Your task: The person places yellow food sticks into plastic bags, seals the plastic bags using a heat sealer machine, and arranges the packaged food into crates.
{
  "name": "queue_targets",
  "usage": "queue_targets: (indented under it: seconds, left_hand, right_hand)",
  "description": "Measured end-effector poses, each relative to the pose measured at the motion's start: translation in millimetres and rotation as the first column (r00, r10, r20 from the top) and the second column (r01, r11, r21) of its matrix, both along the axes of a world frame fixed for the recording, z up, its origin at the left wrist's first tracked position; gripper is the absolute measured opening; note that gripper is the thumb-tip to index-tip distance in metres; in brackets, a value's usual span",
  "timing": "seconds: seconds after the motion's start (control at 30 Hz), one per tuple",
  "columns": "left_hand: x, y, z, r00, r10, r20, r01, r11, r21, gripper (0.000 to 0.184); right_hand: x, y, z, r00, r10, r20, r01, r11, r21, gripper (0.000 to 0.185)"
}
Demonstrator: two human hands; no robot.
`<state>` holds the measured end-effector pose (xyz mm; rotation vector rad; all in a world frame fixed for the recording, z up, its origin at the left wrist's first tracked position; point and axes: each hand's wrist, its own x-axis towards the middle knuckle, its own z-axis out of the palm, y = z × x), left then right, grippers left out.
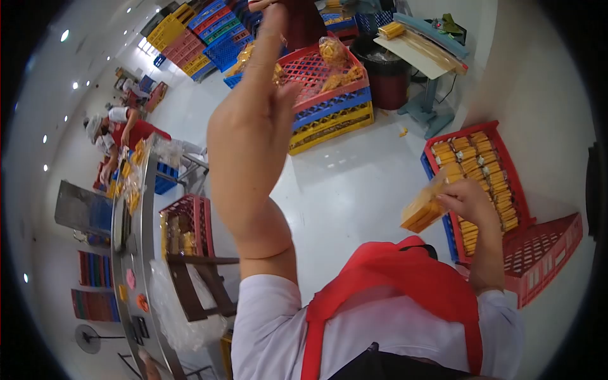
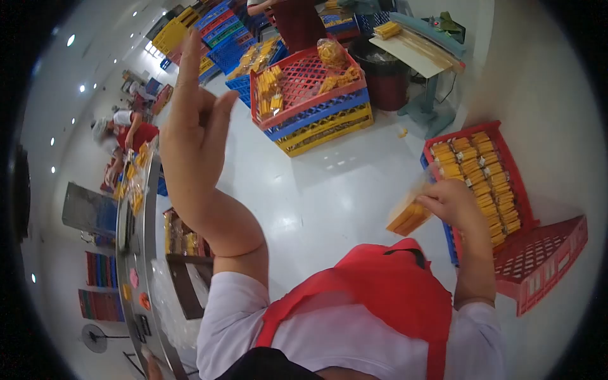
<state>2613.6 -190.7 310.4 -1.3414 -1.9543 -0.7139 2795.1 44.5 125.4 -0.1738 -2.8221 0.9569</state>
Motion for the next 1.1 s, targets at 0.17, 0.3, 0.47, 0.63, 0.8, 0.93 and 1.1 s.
queue_targets:
  seconds: [0.17,0.3,0.47,0.63,0.8,0.93,1.1]
  left_hand:
    - [-75,101,-26,0.966,-0.168,0.196,0.044,0.856,0.516,0.076]
    - [-116,182,-90,0.695,-0.619,0.366,0.63,0.769,0.103,0.093]
    - [-152,291,-204,0.507,-0.527,0.682,0.743,0.669,-0.035,0.119]
    - [-200,379,-220,0.393,-0.497,0.774,0.521,0.813,0.258,0.118]
    - [-287,437,-199,0.559,-0.52,0.646,0.409,0.851,0.33,0.102]
    - [-360,468,-187,0.014,-0.762,0.648,0.312,0.619,0.721,0.098]
    - [-434,514,-179,-0.382,-0.701,0.603,0.418,0.451,0.789,0.096]
  right_hand:
    - [-56,53,7,0.964,-0.218,-0.151,0.205,0.974,-0.093,0.015]
    - [-110,121,3,0.936,-0.226,-0.268,0.211,0.974,-0.085,0.012]
    - [-195,214,26,0.925,-0.021,-0.379,0.028,0.999,0.014,0.01]
    - [-296,272,66,0.89,0.087,-0.447,-0.046,0.994,0.101,0.011]
    - [-363,312,89,0.847,0.012,-0.531,0.021,0.998,0.057,0.015]
    - [-397,360,50,0.461,-0.566,-0.684,0.152,0.809,-0.567,0.024]
    - [-474,358,-64,0.975,-0.07,-0.211,-0.218,-0.489,-0.845,0.059]
